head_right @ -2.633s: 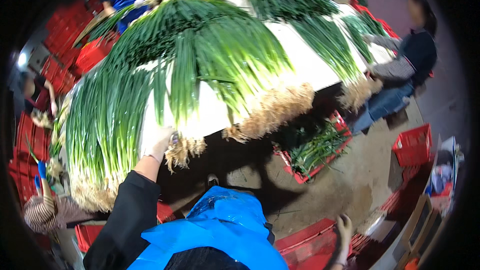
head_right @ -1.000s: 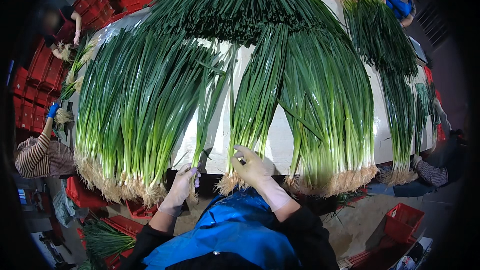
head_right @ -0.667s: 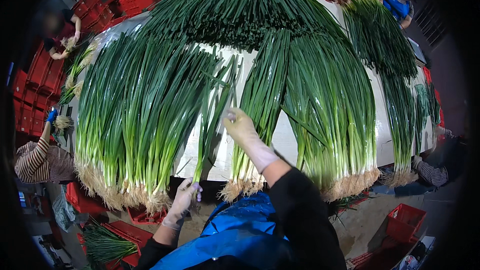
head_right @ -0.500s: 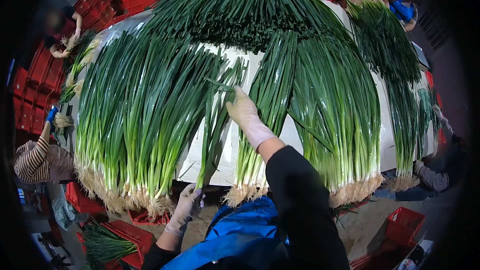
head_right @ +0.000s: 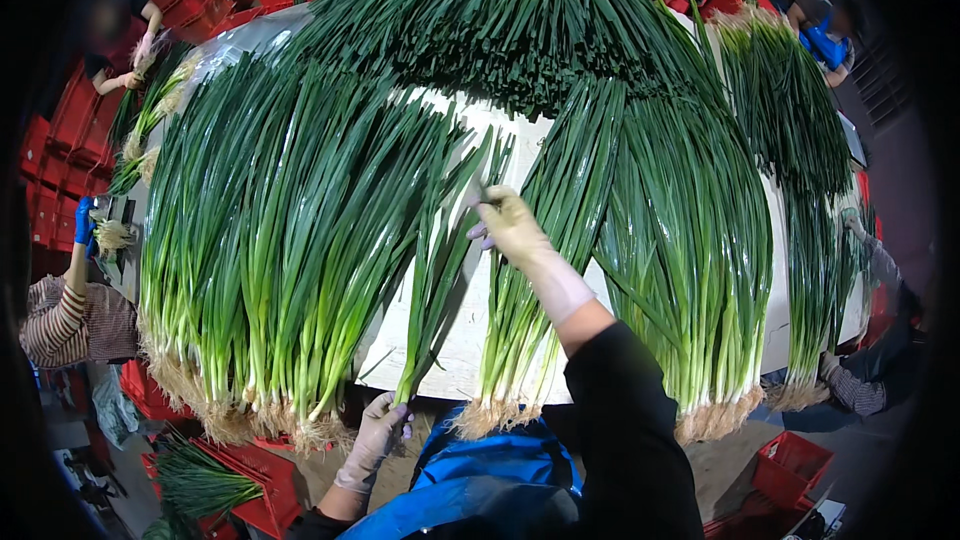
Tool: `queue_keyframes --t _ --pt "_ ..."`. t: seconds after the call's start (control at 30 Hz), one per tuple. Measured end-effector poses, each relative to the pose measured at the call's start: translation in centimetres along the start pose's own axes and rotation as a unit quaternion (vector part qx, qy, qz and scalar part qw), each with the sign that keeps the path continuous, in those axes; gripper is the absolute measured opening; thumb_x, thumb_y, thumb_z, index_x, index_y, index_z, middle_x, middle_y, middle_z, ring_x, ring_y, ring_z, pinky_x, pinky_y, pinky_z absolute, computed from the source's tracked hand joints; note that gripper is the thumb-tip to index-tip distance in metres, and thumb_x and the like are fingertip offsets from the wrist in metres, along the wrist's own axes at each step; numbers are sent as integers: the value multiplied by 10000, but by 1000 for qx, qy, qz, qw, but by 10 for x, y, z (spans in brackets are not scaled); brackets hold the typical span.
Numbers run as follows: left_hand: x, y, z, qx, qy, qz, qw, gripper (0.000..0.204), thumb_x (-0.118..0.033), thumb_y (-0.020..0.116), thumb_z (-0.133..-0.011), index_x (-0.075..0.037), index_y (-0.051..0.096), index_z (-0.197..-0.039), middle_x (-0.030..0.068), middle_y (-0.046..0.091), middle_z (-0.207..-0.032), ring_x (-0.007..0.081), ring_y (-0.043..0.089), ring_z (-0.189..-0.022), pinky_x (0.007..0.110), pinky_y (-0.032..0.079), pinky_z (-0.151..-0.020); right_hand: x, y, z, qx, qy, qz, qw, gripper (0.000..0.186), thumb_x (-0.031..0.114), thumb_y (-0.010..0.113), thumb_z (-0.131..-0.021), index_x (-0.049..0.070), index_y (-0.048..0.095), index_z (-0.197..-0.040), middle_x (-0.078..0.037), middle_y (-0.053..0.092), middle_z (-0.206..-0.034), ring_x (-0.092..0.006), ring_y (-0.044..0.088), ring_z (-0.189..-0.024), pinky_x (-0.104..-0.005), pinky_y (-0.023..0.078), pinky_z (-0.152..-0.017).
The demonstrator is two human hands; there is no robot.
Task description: The person sorts and bundles green onions on a large table. They pick up bunches, align the stems, and place them into red crates while other workers perform similar tasks in the background.
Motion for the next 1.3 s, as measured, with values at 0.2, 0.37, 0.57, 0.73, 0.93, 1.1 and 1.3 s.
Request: queue_keyframes --t 0.2,0.37,0.57,0.73,0.93,1.1,1.3 --pt "-5 3 -7 7 10 -23 1000 163 -56 576 -902 -12 567 -1058 87 604 -745 150 554 -509 268 475 -475 -21 -40 9 75 80 -244 964 168 70 436 -970 10 524 -1100 -154 621 -950 -200 640 -721 -318 553 -648" --pt "-8 -2 -6 -1 29 -24 999 152 -42 575 -890 6 581 -1034 87 608 -725 146 555 -494 259 477 -472 -31 -49 -3 40 106 -227 967 278 25 408 -910 21 570 -1135 -68 593 -808 -139 569 -617 -287 487 -578" --pt "-15 -6 0 -11 28 -19 999 133 -36 597 -889 14 595 -1011 77 622 -730 126 560 -510 235 457 -477 -38 -46 -31 -30 151 -225 962 237 70 456 -887 17 603 -1066 7 444 -697 -121 413 -556 -272 351 -512" --pt "-27 -8 3 -21 39 -30 999 134 -39 607 -883 17 611 -1004 79 625 -728 125 567 -520 235 466 -482 -35 -45 -44 -52 152 -186 969 137 111 516 -889 32 621 -924 31 407 -633 -96 372 -500 -261 305 -459" --pt "-30 -18 -2 -40 51 -34 997 142 -28 609 -877 16 619 -1012 85 630 -726 125 568 -530 240 474 -481 -7 -49 -55 -133 52 -21 990 176 229 643 -855 57 612 -840 33 450 -559 -76 379 -409 -249 284 -372" --pt "-33 -20 -5 -36 54 -67 996 96 -50 598 -874 -12 610 -961 88 625 -714 134 566 -512 255 475 -459 7 -39 -66 -72 77 126 986 279 262 601 -863 11 631 -982 4 507 -603 -88 454 -468 -252 373 -416" --pt "-31 -23 -6 -37 38 -44 998 113 -43 593 -876 -3 617 -980 87 628 -739 127 565 -546 254 485 -489 -9 -16 -77 14 217 32 976 203 184 639 -827 10 555 -766 -34 497 -622 -124 444 -482 -284 333 -396"
Point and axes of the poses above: each hand's wrist, its own z-axis away from the middle knuckle, its own y-axis out of the palm, x = y × z, the point moved 6 cm from there along -z, towards the middle knuckle
